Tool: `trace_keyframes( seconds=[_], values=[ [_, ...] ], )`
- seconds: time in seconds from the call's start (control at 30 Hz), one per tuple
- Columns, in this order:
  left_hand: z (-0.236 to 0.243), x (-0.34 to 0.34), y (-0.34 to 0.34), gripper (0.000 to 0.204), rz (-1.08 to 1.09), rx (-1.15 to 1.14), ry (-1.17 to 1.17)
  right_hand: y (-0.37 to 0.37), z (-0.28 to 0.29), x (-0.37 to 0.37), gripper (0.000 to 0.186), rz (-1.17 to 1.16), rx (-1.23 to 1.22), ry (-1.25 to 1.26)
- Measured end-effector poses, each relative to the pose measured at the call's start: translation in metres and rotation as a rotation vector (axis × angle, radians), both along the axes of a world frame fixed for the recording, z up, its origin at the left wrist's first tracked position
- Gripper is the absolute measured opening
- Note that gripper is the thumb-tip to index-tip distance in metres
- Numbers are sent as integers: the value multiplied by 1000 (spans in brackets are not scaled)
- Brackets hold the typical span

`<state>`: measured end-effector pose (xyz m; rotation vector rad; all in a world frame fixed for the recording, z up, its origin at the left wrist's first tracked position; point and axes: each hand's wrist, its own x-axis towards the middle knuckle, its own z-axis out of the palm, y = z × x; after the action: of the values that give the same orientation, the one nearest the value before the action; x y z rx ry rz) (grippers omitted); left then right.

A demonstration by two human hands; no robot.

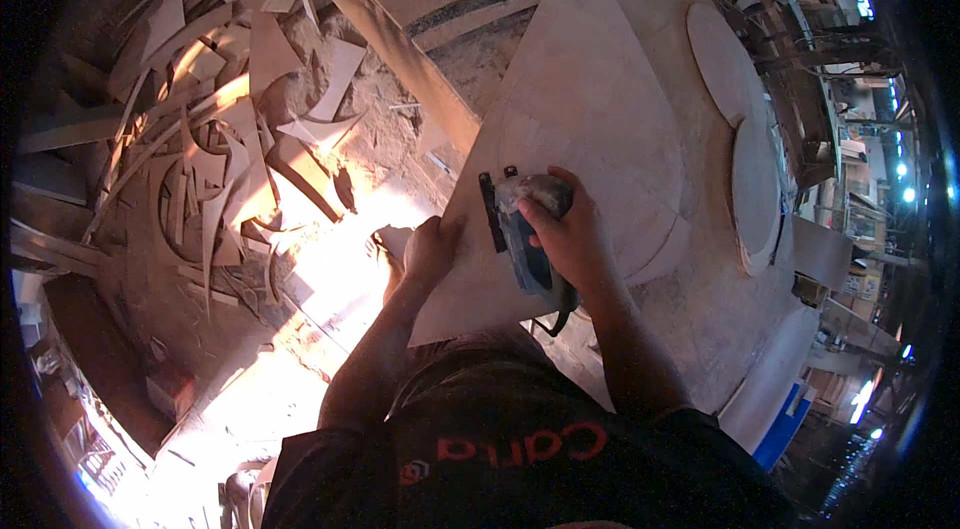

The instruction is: The person uses a jigsaw to cut a circular shape out of a large sheet of plywood. They guide the tool along a marked line, remove the cut piece, and place it aside.

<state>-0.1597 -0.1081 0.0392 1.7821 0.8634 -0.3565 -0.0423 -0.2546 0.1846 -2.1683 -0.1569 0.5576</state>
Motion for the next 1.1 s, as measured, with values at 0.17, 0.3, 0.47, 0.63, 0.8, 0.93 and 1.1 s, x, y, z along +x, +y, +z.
trace_keyframes(
  seconds=[0.17, 0.3, 0.47, 0.63, 0.8, 0.93, 1.1],
  values=[
    [-13, -21, -17, 57, 50, -10, 21, -14, -13, -16, 65, 66, -29, -71],
    [1, -45, -29, 54, 154, -38, 25, -18, -7, -27, 65, 217, 46, -75],
    [14, -59, -45, 54, 245, -46, 66, -21, 2, -34, 63, 287, 72, -135],
    [-7, -56, -85, 40, 457, -174, -170, -26, 4, -12, 59, 315, 100, -13],
    [-33, -38, -106, 35, 563, -253, -206, -24, 11, 9, 62, 414, -14, -117],
    [-49, -33, -118, 45, 609, -259, -268, -25, 27, 18, 64, 439, -152, -124],
    [-27, -23, -133, 39, 646, -222, -254, -29, 30, 25, 64, 457, -227, -69]
  ],
)
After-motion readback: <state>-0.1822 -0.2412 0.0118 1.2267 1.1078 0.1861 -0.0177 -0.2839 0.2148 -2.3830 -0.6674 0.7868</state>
